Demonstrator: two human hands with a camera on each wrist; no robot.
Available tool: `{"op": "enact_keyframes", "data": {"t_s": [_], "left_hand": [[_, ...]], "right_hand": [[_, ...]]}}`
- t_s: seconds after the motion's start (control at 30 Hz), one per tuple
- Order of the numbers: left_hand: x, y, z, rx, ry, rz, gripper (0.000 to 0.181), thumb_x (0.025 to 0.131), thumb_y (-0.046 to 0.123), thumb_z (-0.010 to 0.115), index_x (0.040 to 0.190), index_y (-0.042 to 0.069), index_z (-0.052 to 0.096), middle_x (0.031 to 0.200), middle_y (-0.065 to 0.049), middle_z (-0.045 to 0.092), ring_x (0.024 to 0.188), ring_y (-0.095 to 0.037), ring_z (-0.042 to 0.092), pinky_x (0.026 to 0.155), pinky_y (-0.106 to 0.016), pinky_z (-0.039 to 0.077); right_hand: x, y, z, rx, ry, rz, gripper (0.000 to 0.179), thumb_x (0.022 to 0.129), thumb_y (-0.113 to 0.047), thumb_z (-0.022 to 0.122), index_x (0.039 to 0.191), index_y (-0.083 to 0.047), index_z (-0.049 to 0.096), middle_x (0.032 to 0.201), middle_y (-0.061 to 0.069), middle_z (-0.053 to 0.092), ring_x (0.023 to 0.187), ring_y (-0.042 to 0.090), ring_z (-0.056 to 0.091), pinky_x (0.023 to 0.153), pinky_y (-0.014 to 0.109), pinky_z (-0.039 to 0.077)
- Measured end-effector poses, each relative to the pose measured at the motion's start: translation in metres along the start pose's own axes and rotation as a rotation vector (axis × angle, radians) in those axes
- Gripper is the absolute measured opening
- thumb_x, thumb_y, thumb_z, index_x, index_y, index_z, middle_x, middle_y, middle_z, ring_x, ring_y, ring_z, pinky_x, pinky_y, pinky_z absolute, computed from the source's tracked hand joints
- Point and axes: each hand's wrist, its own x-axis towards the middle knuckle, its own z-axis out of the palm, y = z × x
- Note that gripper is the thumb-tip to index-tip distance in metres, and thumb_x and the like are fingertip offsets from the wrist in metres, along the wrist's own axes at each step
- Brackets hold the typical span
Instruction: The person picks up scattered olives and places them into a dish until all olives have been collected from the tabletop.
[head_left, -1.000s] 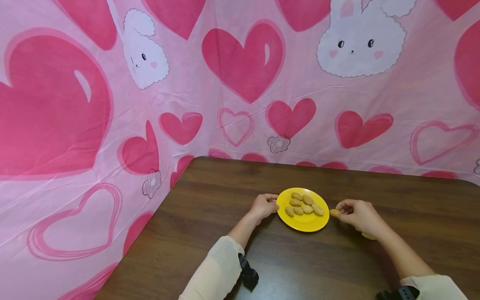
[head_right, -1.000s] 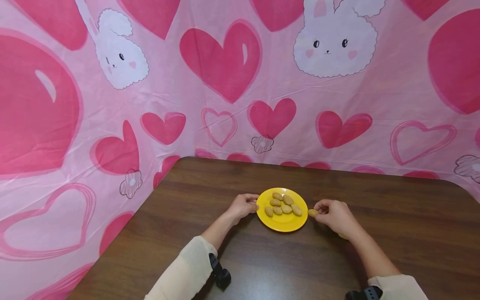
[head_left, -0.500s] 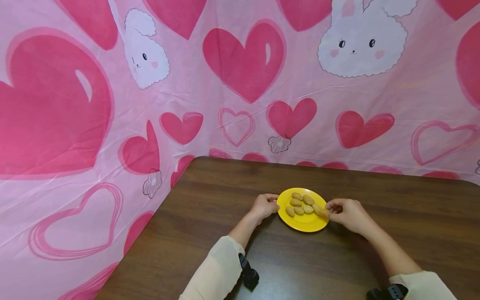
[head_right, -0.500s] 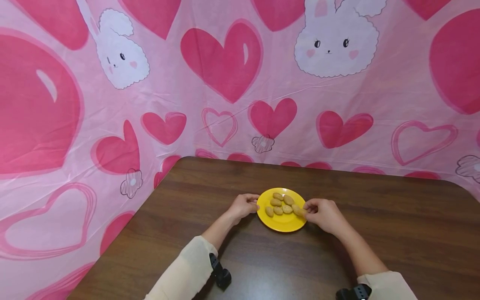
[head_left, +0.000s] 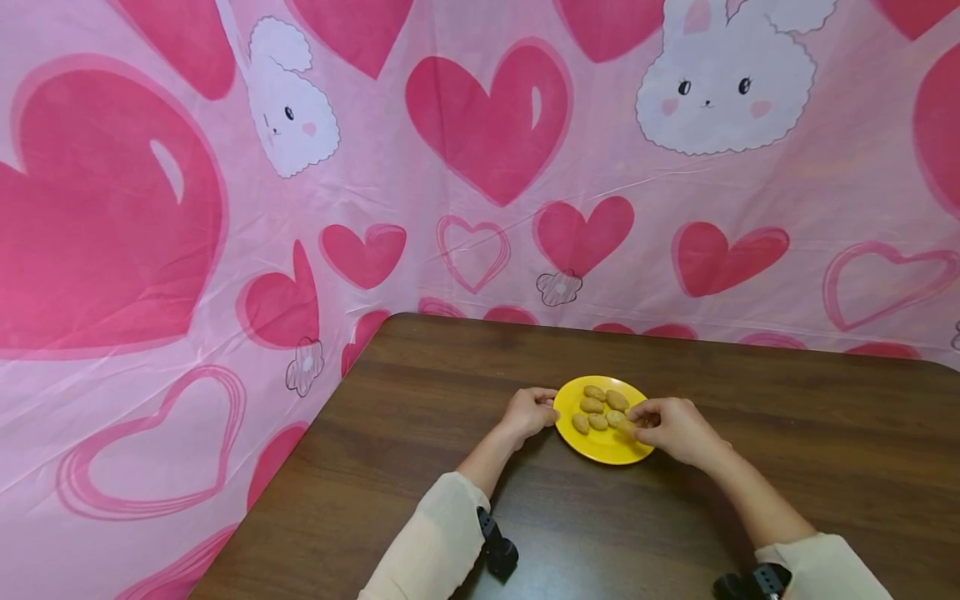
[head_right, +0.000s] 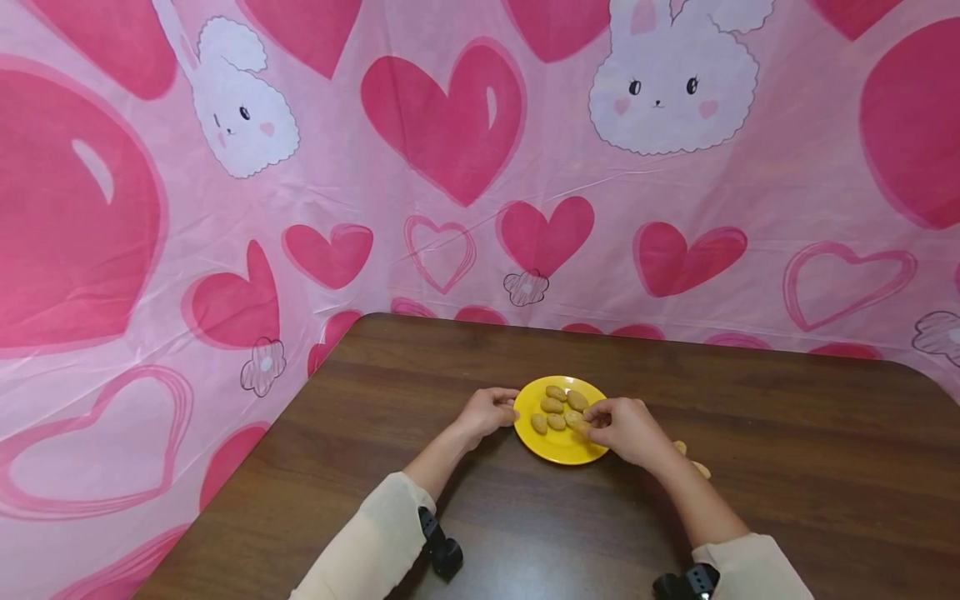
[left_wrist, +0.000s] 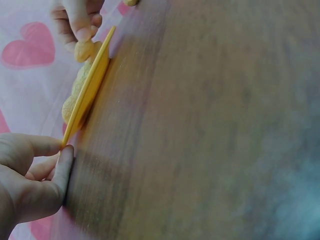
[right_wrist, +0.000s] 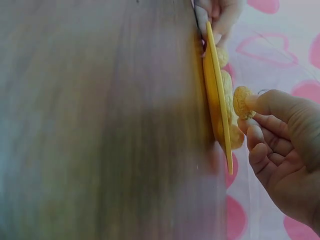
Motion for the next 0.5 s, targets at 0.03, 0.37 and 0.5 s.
{"op": "enact_keyframes", "data": {"t_s": [0.03, 0.37, 0.5], "left_hand": [[0.0, 0.0, 0.0, -0.001, 0.0, 0.002, 0.036, 0.081, -0.007, 0.064, 0.116, -0.002, 0.064, 0.086, -0.002, 0.057, 0.077, -0.011, 0.053, 0.066, -0.021, 0.051], [-0.001, -0.001, -0.001, 0.003, -0.005, 0.012, 0.035, 0.08, -0.008, 0.064, 0.115, -0.002, 0.064, 0.086, -0.003, 0.057, 0.076, -0.011, 0.053, 0.065, -0.021, 0.051], [-0.001, 0.0, 0.0, 0.008, -0.005, 0.015, 0.036, 0.08, -0.007, 0.064, 0.115, -0.002, 0.064, 0.086, -0.003, 0.057, 0.076, -0.011, 0.053, 0.066, -0.021, 0.051]], "right_hand": [[0.001, -0.001, 0.001, 0.001, -0.006, 0.002, 0.013, 0.077, -0.008, 0.072, 0.089, -0.002, 0.07, 0.074, -0.001, 0.06, 0.068, 0.016, 0.051, 0.058, 0.022, 0.046], [0.006, -0.009, 0.01, 0.003, -0.055, 0.019, 0.015, 0.078, -0.01, 0.074, 0.091, -0.004, 0.071, 0.074, -0.002, 0.059, 0.069, 0.016, 0.05, 0.058, 0.022, 0.046], [0.008, -0.011, 0.014, -0.019, -0.051, 0.007, 0.015, 0.077, -0.01, 0.075, 0.09, -0.004, 0.072, 0.075, -0.002, 0.061, 0.069, 0.014, 0.051, 0.059, 0.022, 0.046]]}}
